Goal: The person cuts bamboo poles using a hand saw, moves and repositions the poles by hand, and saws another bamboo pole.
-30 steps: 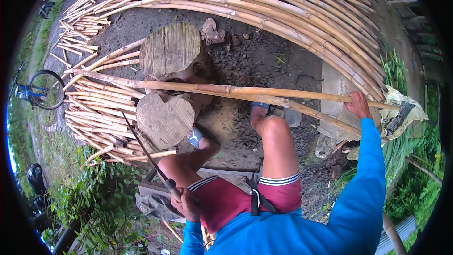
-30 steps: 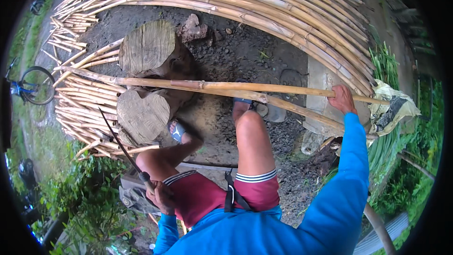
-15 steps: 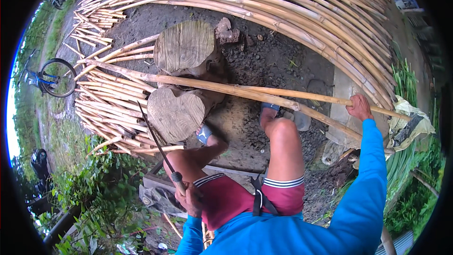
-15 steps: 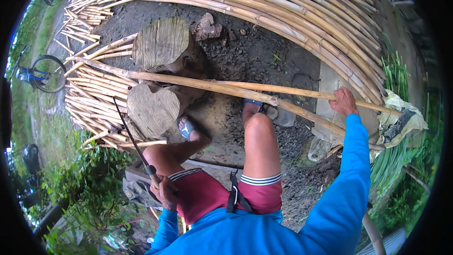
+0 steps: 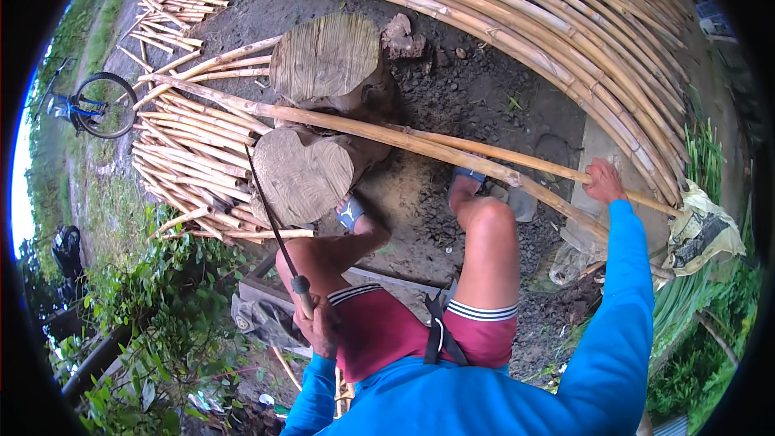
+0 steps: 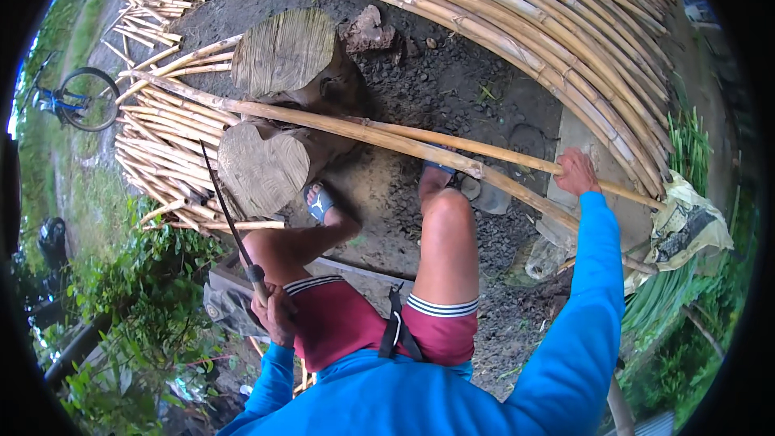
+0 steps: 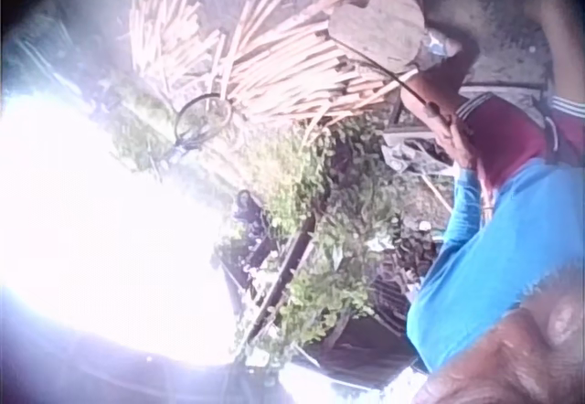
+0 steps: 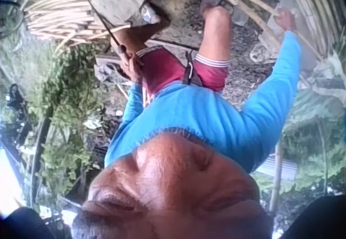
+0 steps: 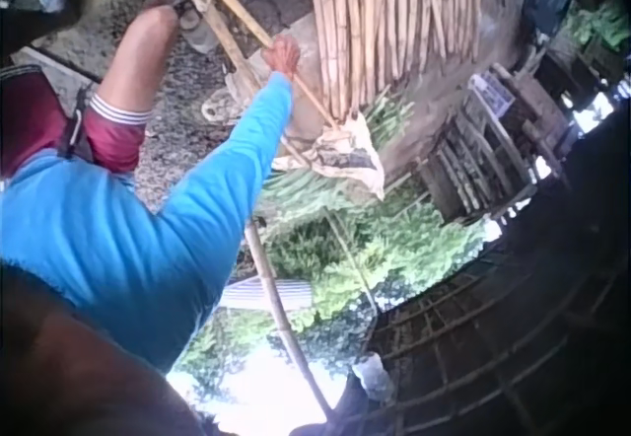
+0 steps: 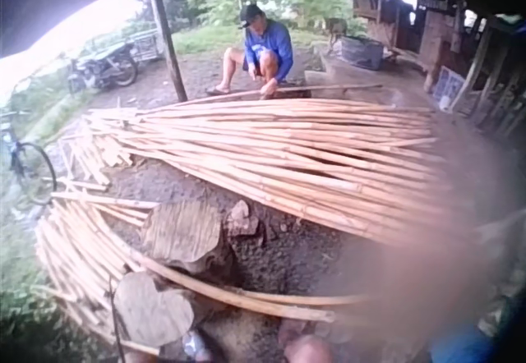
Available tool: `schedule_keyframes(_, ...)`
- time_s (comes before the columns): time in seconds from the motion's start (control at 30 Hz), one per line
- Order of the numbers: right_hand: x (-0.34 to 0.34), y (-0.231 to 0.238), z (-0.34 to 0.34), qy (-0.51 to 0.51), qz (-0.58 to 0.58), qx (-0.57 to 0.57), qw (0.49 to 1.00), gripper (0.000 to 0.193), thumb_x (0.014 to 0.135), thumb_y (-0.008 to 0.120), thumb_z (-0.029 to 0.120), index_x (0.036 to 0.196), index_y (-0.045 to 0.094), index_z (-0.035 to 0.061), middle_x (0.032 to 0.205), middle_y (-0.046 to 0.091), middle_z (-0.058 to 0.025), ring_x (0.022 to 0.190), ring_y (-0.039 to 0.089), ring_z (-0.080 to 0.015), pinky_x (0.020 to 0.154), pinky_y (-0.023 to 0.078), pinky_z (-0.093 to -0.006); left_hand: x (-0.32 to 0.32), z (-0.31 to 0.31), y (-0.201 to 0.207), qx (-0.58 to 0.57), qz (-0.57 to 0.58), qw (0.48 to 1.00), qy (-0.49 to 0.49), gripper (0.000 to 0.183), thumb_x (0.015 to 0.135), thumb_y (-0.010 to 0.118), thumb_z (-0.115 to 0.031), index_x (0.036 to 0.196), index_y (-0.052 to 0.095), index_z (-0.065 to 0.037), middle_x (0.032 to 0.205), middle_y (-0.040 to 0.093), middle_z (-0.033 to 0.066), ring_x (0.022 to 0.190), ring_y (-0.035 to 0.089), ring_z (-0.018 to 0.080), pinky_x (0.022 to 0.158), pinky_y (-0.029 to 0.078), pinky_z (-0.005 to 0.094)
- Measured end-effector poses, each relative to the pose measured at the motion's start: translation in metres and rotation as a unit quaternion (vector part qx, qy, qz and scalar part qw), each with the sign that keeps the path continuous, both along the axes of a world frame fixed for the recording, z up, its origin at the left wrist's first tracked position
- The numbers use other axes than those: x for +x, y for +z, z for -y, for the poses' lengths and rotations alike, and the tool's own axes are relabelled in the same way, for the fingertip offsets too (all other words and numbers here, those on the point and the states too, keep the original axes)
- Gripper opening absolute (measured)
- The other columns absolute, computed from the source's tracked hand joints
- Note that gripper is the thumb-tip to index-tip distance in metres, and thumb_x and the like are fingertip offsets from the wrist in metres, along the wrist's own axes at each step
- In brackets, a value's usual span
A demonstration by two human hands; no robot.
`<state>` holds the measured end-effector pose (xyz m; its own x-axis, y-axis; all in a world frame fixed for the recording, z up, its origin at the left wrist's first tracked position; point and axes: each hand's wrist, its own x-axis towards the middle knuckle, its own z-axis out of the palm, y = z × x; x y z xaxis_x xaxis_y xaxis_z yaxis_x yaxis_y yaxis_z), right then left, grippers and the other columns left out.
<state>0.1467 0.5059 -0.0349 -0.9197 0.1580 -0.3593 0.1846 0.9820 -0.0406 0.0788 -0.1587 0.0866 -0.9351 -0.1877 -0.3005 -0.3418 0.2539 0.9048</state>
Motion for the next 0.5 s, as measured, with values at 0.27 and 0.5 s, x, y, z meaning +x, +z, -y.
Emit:
schedule_keyframes(0.27, -0.025, -0.021, 0.077, -0.090, -0.004, -0.112, 0.990, 0.027, 0.078, 0.067, 0.027, 0.085, 0.062, 0.0013, 0.080, 0.066, -0.0264, 0.079, 0.063, -0.0474, 0.075, 0.051, -0.0557, 0.004, 0.004, 0.003, -0.009, 0.028, 1.000, 0.012, 0.019, 0.087, 0.061, -0.019, 0.085, 0.056, -0.001, 0.059, 0.052, 0.0022, 0.047, 0.051, 0.0101, 0.045, 0.041, 0.0251)
schedule_keyframes(0.5, -0.029, -0.014, 0.044, -0.013, -0.035, -0.066, 0.997, 0.022, 0.073, 0.063, 0.022, 0.073, 0.057, 0.0010, 0.069, 0.060, -0.0267, 0.072, 0.061, -0.0475, 0.070, 0.049, -0.0556, 0.003, 0.013, -0.002, -0.051, 0.010, 0.999, -0.004, 0.021, 0.086, 0.060, -0.021, 0.080, 0.055, -0.001, 0.057, 0.052, 0.0021, 0.046, 0.051, 0.0106, 0.046, 0.041, 0.0260)
